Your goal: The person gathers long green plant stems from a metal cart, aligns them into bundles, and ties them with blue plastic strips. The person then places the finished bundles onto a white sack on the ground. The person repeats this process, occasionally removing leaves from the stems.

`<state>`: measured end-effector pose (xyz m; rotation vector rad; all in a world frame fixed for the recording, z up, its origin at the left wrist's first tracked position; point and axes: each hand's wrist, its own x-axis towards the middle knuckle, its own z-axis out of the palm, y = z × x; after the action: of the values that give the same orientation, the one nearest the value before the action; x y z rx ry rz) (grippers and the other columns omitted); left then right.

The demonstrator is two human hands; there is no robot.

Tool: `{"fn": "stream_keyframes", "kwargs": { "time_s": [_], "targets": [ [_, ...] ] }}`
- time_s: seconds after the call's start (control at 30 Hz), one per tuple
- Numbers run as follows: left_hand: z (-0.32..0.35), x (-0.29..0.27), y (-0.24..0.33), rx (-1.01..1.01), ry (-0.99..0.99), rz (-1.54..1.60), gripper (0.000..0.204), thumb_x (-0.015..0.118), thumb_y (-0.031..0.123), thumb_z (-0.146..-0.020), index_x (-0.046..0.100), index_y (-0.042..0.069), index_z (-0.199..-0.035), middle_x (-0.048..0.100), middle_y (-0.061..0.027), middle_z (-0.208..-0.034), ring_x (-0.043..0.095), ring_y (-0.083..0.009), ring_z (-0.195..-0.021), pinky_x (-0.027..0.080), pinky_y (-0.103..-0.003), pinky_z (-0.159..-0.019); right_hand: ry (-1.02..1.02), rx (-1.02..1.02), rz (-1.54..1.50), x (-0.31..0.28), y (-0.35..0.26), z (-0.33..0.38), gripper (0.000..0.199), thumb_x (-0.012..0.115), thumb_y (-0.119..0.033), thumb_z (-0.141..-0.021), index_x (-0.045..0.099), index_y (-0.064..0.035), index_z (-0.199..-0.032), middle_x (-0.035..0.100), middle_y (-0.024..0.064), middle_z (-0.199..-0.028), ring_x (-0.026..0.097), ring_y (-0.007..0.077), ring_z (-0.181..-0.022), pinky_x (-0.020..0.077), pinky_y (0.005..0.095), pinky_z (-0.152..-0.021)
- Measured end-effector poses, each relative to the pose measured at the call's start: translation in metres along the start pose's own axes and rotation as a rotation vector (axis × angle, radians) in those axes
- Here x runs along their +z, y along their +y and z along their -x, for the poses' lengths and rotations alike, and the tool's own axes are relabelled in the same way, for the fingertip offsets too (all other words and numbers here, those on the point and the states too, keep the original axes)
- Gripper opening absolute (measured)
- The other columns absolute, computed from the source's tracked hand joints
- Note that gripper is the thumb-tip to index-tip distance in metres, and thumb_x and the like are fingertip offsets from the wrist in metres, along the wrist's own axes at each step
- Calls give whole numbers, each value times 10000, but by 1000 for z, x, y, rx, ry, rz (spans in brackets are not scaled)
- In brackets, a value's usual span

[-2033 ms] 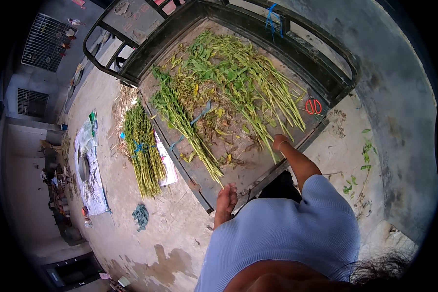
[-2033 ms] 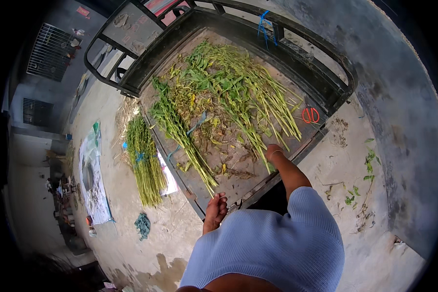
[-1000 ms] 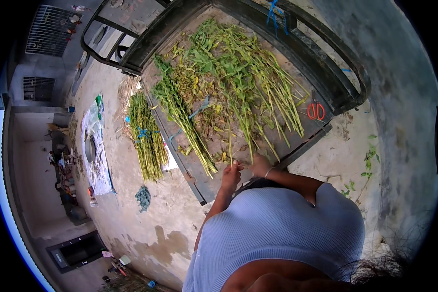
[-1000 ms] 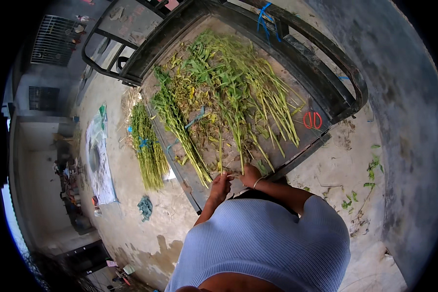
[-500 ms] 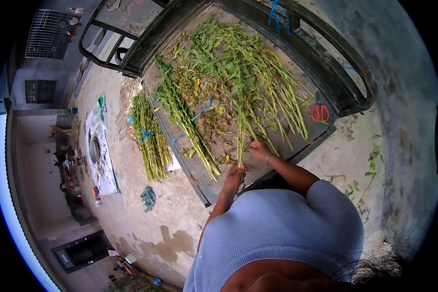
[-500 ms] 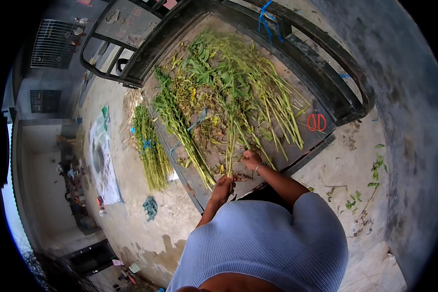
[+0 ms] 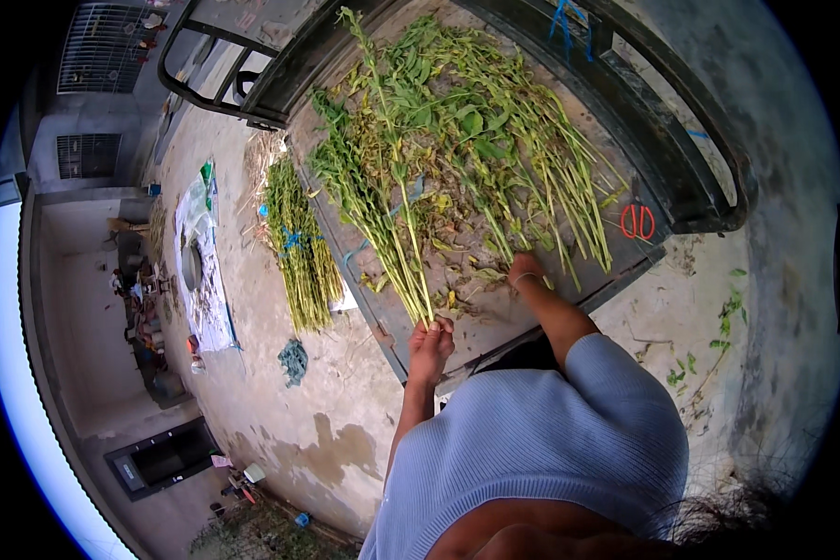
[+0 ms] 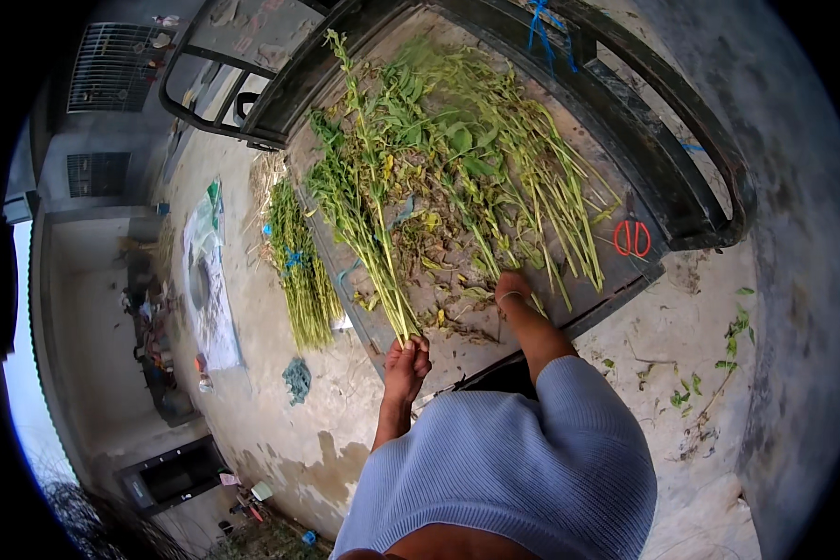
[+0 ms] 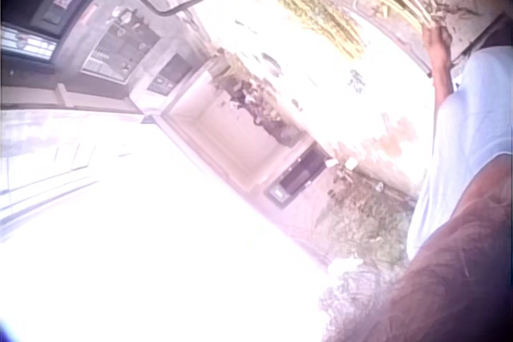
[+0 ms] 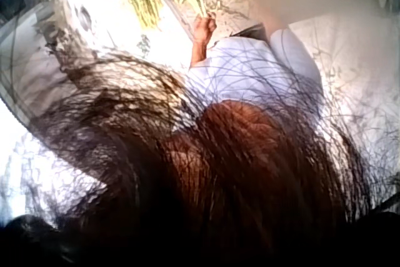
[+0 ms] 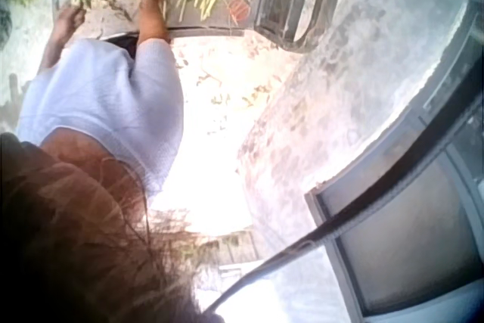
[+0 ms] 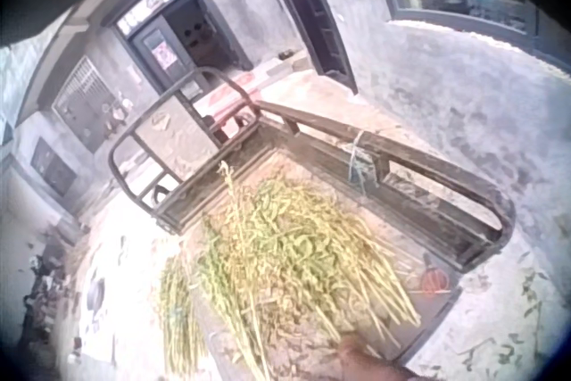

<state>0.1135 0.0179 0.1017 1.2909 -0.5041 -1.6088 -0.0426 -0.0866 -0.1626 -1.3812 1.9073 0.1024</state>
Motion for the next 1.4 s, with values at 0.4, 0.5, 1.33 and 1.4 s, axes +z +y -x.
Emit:
{"fn": "stream_keyframes", "kwargs": {
  "time_s": [0.4,0.5,1.33,1.4],
  "targets": [
    [-40,-21,-75,-449,-39,-21,176,395,191,-927,449,74,-1046,537,-84,-1053,573,-216,-852,514,-363,-720,-1,-626,-779,-50,-25,122,186,601,-106,-714,446,-27,-780,551,119,-641,567,223,-582,434,338,-509],
    [-33,17,-50,-509,-20,-12,273,340,263,-942,447,59,-1088,538,-86,-1021,572,-229,-862,514,-377,-728,28,-705,-654,-74,-27,145,217,593,-162,-751,443,-14,-800,553,155,-649,566,329,-614,430,397,-533],
    [-61,-9,-46,-467,130,141,269,447,340,-911,427,78,-853,396,-6,-605,301,-84,-436,244,-220,-373,-178,-386,537,-120,129,155,278,660,-332,-649,642,-112,-819,610,155,-801,605,309,-787,481,434,-707],
    [-55,-7,-39,-416,100,121,269,448,338,-911,417,90,-812,378,4,-579,296,-81,-425,238,-218,-363,-120,-308,347,-77,149,130,327,710,-350,-608,661,-133,-847,623,153,-859,609,309,-826,486,445,-721]
  ]
}}
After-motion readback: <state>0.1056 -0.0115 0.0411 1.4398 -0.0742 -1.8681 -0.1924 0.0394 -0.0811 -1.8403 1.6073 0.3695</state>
